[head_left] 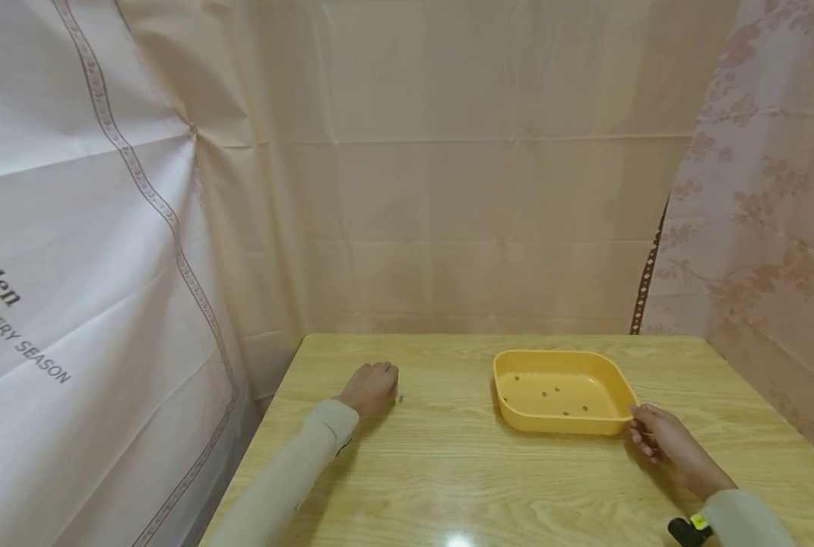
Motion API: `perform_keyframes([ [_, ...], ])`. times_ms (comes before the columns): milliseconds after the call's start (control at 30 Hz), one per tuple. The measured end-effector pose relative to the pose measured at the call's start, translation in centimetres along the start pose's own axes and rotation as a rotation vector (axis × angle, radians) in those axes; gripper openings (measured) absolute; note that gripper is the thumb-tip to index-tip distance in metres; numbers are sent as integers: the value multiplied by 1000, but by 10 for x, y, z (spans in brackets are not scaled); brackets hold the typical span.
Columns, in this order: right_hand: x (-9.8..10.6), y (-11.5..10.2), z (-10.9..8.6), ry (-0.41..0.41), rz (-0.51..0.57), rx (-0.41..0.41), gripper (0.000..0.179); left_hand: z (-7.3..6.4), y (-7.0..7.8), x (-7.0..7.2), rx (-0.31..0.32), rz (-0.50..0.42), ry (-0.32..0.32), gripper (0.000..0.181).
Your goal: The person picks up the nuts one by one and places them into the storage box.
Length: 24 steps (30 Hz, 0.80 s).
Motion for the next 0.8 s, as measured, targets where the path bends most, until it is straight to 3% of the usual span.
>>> perform_keyframes([
  [267,-2,-1,-2,-2,-1,6,40,2,2,5,-15,-24,29,7],
  [533,-2,-2,-1,1,3,-2,40,6,7,14,-60,-2,133,9],
  [800,-2,-1,1,-18,11,8,39,9,10,17,-55,5,103,5],
])
Point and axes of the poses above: each hand's wrist, its own z-axis towards the middle knuckle, its own x-axis out of the back of the hand, y = z × x, the point moved 7 cm from there along z, towards the middle knuckle, and after that the axes turned 15 degrees about z, right-handed, at the moved point
